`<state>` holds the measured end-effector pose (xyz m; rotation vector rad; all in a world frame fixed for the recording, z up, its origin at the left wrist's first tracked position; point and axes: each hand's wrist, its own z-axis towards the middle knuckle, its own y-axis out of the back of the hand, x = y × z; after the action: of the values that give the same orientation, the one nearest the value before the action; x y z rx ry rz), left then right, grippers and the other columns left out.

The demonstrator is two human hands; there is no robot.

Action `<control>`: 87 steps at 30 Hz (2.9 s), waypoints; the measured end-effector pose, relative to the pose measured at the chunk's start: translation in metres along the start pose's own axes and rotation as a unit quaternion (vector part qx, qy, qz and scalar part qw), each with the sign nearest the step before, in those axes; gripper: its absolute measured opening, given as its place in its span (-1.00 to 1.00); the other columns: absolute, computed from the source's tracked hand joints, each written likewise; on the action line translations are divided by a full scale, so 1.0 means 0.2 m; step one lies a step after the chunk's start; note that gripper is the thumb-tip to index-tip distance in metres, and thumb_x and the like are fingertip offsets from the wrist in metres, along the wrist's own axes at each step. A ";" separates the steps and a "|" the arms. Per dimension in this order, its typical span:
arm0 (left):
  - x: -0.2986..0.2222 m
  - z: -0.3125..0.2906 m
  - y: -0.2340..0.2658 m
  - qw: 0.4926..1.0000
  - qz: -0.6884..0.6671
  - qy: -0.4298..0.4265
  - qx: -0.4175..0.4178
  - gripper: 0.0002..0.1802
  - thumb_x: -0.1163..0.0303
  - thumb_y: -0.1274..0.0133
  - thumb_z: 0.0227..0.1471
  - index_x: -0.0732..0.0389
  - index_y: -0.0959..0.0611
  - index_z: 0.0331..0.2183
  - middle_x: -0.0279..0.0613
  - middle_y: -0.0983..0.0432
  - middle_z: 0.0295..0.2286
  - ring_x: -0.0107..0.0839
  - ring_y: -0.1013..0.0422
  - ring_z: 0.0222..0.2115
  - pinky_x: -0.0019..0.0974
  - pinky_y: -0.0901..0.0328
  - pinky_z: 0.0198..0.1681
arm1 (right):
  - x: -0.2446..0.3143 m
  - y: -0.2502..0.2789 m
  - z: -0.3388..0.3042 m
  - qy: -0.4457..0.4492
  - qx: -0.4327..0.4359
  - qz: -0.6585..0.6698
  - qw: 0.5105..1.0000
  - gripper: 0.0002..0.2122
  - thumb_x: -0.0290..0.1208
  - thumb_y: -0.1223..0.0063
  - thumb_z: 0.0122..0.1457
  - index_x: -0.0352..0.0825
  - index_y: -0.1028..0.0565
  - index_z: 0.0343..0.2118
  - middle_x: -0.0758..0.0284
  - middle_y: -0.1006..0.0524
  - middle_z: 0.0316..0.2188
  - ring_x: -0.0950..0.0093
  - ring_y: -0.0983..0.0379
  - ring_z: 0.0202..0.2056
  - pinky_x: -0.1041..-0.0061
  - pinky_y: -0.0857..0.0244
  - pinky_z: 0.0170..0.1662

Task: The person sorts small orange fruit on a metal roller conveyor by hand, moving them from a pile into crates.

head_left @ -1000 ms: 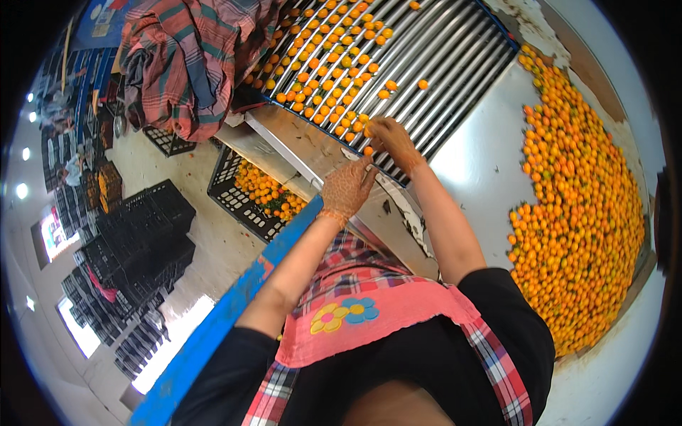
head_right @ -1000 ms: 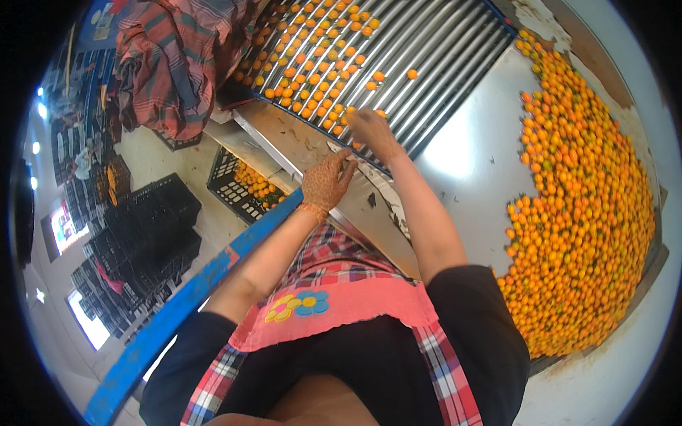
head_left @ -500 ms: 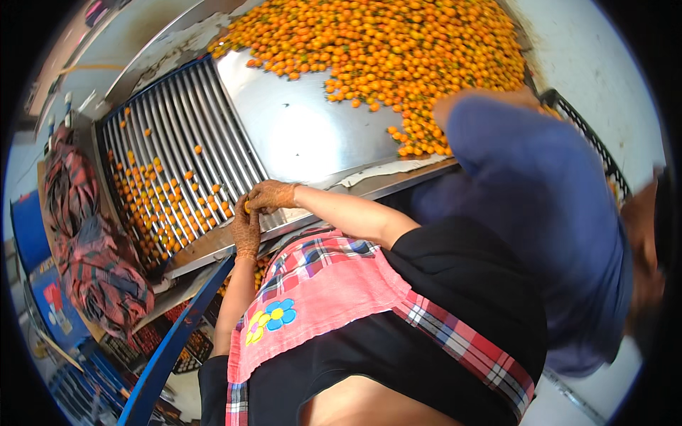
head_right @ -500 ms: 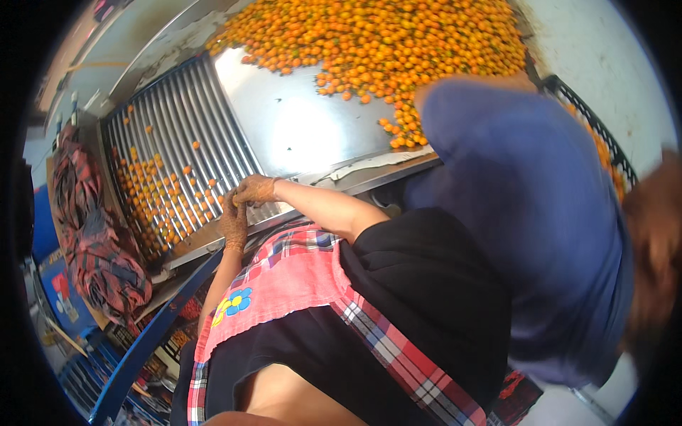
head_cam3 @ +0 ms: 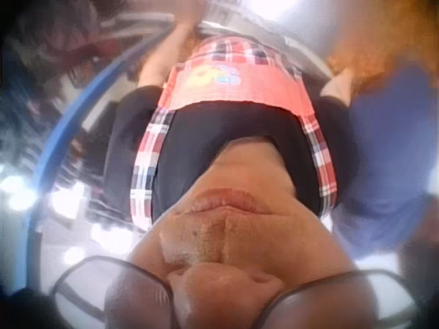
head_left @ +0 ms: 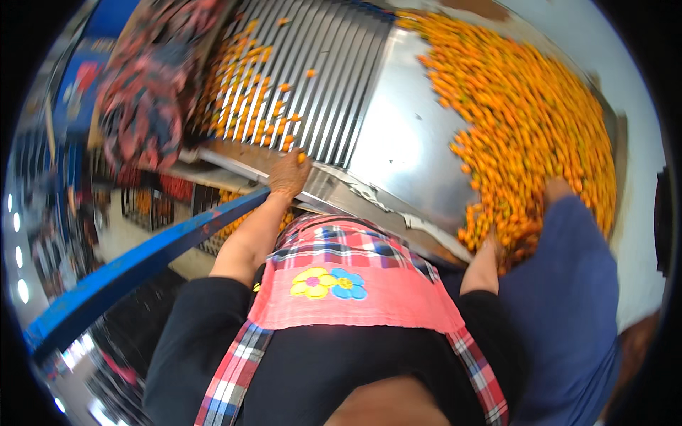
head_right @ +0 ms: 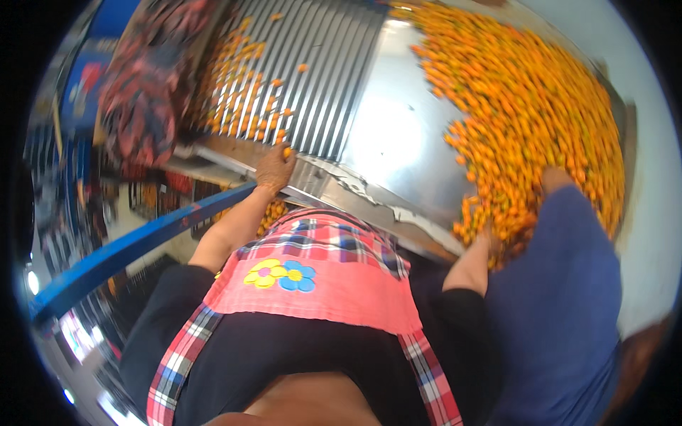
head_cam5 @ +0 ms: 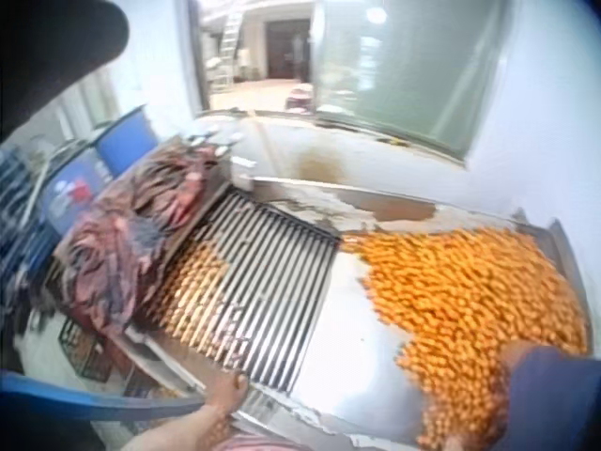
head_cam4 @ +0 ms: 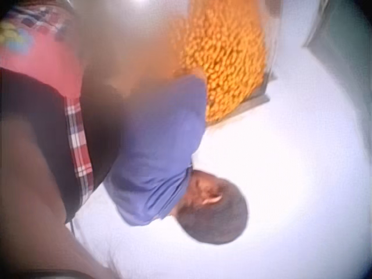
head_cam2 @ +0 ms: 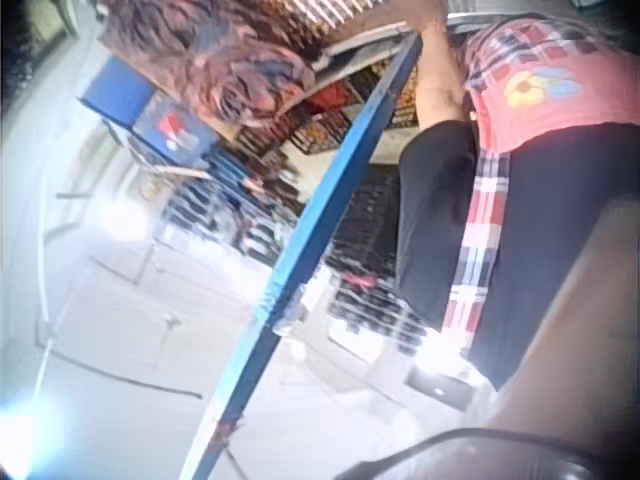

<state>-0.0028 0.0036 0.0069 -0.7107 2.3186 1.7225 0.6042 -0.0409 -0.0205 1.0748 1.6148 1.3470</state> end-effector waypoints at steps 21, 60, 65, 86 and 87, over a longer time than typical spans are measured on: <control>-0.05 -0.02 0.00 0.999 0.012 0.050 -0.007 -0.68 0.21 0.04 -0.02 0.14 -0.56 -0.22 -0.07 -0.53 -0.26 -0.07 -0.46 -0.29 -0.07 -0.35 -0.21 | 0.26 -0.60 -0.54 -0.117 0.308 0.161 0.930 -0.26 0.23 0.05 -0.01 -0.38 -0.38 0.04 0.10 -0.34 0.08 0.20 -0.32 0.03 0.21 -0.18 0.06; -0.03 -0.04 -0.02 0.997 -0.003 0.050 -0.051 -0.70 0.25 -0.05 -0.08 0.12 -0.58 -0.24 -0.12 -0.53 -0.31 -0.09 -0.46 -0.32 -0.12 -0.34 -0.23 | 1.45 -0.29 -1.04 0.696 0.218 -0.427 0.535 -0.52 0.07 -0.10 -0.09 0.05 -0.42 -0.07 0.39 -0.27 0.00 0.25 -0.10 0.10 -0.30 0.12 0.09; -0.06 -0.03 -0.01 0.998 -0.015 0.055 -0.041 -0.69 0.25 -0.05 -0.09 0.13 -0.59 -0.24 -0.10 -0.53 -0.30 -0.10 -0.46 -0.31 -0.14 -0.35 -0.23 | 1.43 -0.27 -1.12 0.639 0.243 -0.531 0.501 -0.39 0.15 -0.15 -0.12 0.09 -0.35 0.04 0.38 -0.21 0.09 0.18 -0.02 0.18 -0.36 0.18 0.11; -0.06 -0.04 0.00 0.996 -0.031 0.015 -0.077 -0.75 0.32 -0.10 -0.13 0.11 -0.57 -0.29 -0.09 -0.52 -0.39 -0.08 -0.46 -0.42 -0.10 -0.35 -0.34 | 1.95 -0.78 -2.10 0.394 0.496 0.147 0.760 0.03 -0.09 -0.32 -0.19 -0.22 0.17 0.28 -0.13 0.03 0.18 0.01 -0.14 0.13 0.26 -0.17 0.13; -0.06 -0.04 0.00 0.997 -0.033 0.018 -0.073 -0.74 0.33 -0.10 -0.13 0.11 -0.57 -0.29 -0.09 -0.52 -0.39 -0.07 -0.46 -0.42 -0.10 -0.35 -0.34 | 1.96 -0.85 -2.09 0.497 0.472 0.230 0.691 -0.04 -0.12 -0.28 -0.12 -0.20 0.11 0.28 -0.05 -0.12 0.15 0.11 -0.14 0.16 0.29 -0.16 0.14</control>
<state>0.0090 0.0002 0.0143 -0.8402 2.1819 1.8782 0.0552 0.1643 -0.1372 1.4857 3.2716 1.5234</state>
